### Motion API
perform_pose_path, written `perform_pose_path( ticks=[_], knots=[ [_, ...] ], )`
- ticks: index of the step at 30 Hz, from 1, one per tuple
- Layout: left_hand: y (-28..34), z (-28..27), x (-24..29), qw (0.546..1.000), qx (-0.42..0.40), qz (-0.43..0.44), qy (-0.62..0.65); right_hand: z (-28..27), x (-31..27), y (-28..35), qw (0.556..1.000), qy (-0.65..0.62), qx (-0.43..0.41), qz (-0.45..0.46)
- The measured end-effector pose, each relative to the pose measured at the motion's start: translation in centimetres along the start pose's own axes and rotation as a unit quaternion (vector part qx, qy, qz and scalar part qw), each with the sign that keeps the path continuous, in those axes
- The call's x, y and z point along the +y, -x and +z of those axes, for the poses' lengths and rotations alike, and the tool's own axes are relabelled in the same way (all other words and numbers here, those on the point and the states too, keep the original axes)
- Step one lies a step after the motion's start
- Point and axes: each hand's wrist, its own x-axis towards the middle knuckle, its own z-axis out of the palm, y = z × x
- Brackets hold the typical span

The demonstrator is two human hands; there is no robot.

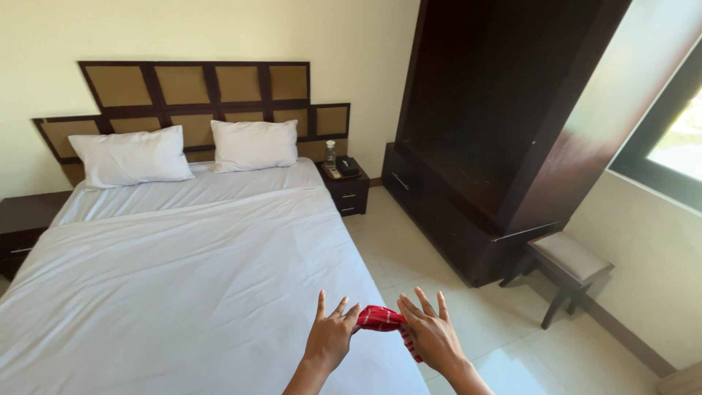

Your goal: The person cleans a wooden TV stand using a red cloth, wiping the surface thoroughly. They then move to the bed area, pick up a white towel from a corner, and fold it on the bed.

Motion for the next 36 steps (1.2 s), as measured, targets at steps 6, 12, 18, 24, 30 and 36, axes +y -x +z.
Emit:
perform_pose_path(
  ticks=[6,12,18,24,30,36],
  knots=[
    [7.1,-4.5,-6.5,0.999,-0.047,-0.02,-0.017,1.1,-10.6,1.1,1.0,-0.022,-0.006,-0.016],
    [13.0,-7.6,-9.7,0.999,-0.026,-0.028,0.004,1.4,-17.4,2.9,0.999,-0.006,-0.014,-0.034],
    [17.2,-8.7,-10.1,0.998,-0.029,-0.046,0.005,0.7,-20.8,4.4,0.998,-0.015,-0.026,-0.047],
    [20.3,-9.0,-10.4,0.998,-0.023,-0.064,-0.007,5.0,-20.5,4.9,0.991,-0.035,0.047,-0.116],
    [25.1,-9.6,-9.3,0.994,-0.033,-0.101,-0.003,4.4,-23.9,7.2,0.994,-0.043,-0.025,-0.102],
    [28.7,-13.5,-9.1,0.987,-0.068,-0.148,0.015,5.2,-27.6,8.4,0.991,-0.042,-0.025,-0.126]
  ],
)
